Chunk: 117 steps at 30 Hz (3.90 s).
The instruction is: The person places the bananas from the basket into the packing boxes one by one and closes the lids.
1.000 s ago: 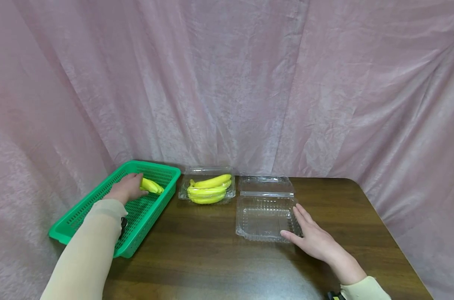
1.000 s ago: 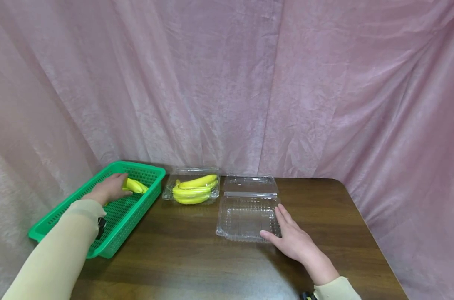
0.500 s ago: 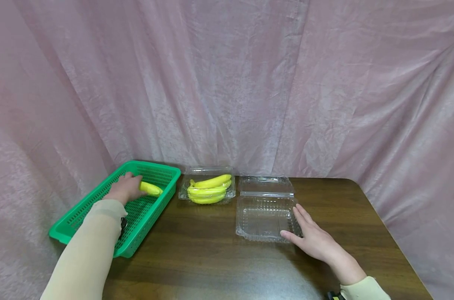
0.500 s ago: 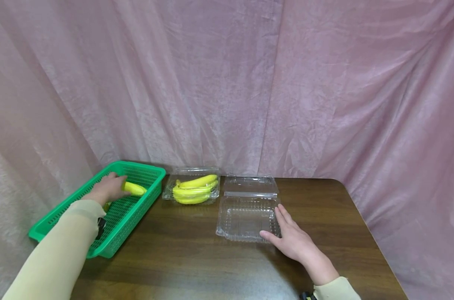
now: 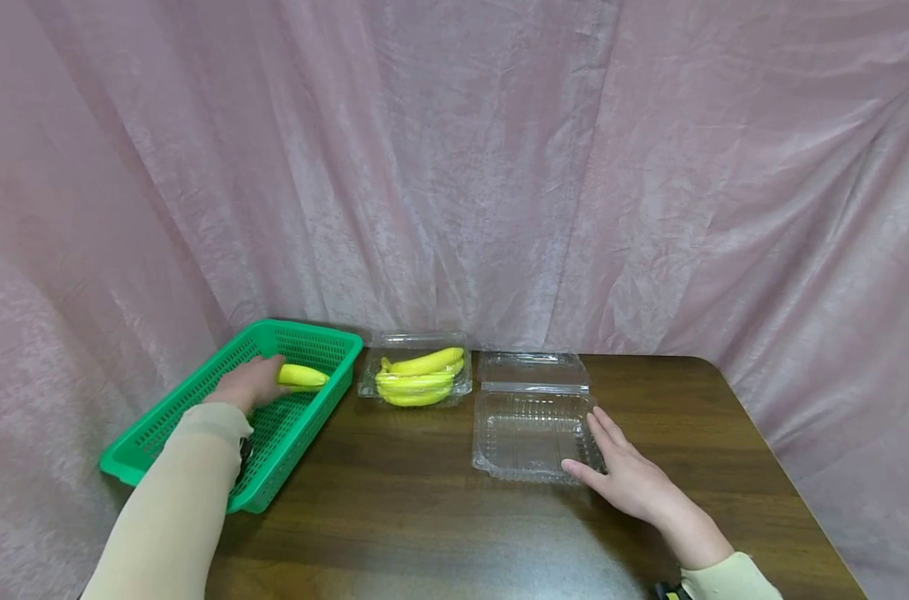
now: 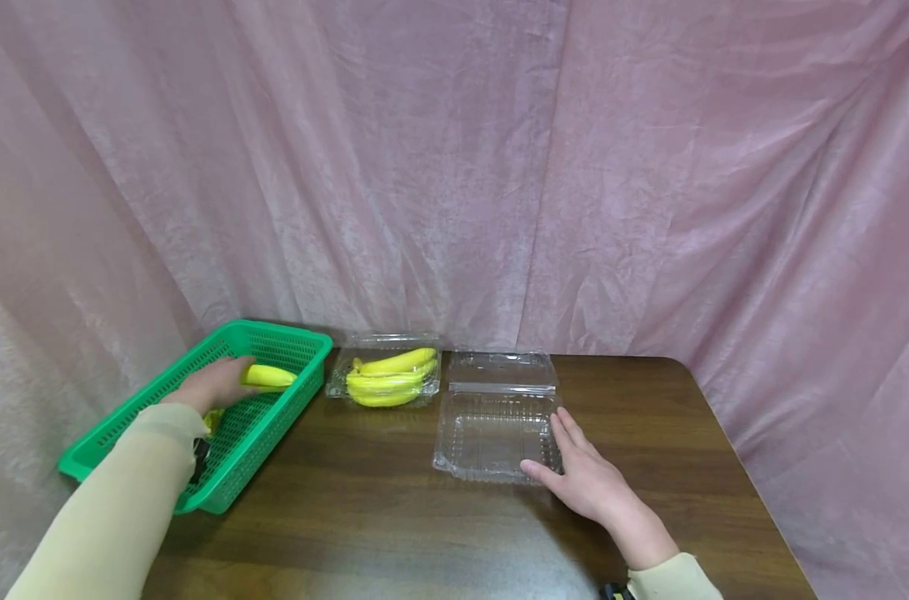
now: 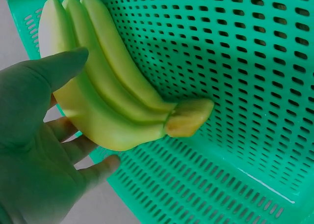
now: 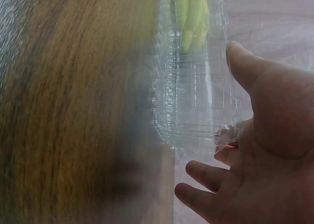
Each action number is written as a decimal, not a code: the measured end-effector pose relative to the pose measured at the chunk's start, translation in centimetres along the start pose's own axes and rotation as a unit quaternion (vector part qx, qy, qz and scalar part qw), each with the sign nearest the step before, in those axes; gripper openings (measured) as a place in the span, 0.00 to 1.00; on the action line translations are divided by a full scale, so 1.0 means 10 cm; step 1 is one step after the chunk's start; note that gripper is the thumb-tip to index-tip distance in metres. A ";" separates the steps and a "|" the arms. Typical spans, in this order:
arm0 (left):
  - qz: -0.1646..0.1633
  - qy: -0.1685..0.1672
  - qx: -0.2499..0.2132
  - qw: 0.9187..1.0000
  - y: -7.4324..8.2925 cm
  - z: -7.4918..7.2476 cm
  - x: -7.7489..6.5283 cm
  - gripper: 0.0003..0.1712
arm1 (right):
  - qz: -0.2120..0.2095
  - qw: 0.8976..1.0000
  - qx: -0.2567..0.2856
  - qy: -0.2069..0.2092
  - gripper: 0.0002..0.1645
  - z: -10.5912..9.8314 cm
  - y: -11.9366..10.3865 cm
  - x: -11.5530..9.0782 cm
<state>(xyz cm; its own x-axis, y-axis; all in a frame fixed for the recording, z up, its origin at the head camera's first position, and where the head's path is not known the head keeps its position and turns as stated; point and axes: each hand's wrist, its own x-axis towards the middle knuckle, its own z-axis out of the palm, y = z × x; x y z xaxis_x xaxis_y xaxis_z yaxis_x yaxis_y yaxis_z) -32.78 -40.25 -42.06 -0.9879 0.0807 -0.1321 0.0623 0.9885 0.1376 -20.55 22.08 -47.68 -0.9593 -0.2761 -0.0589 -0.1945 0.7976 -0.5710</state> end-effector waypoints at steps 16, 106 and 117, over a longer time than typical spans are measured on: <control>0.001 -0.022 -0.017 1.000 0.03 -0.06 -0.16 0.34 | -0.003 1.000 0.001 -0.006 0.66 -0.02 0.00 -0.01; -0.044 0.091 -0.070 0.992 -0.09 0.11 -0.22 0.37 | 0.007 1.000 0.007 -0.022 0.64 -0.02 0.00 0.01; -0.049 0.136 -0.074 0.987 0.02 -0.06 -0.27 0.33 | 0.004 1.000 0.005 -0.018 0.65 -0.03 0.00 0.01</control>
<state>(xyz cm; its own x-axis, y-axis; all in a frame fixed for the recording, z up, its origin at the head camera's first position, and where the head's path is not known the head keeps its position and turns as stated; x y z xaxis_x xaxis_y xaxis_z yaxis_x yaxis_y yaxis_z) -30.25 -40.39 -41.05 -0.9909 -0.0723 0.1132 -0.0377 0.9586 0.2822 -20.69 22.20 -47.45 -0.9530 -0.2885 -0.0926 -0.1846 0.7951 -0.5778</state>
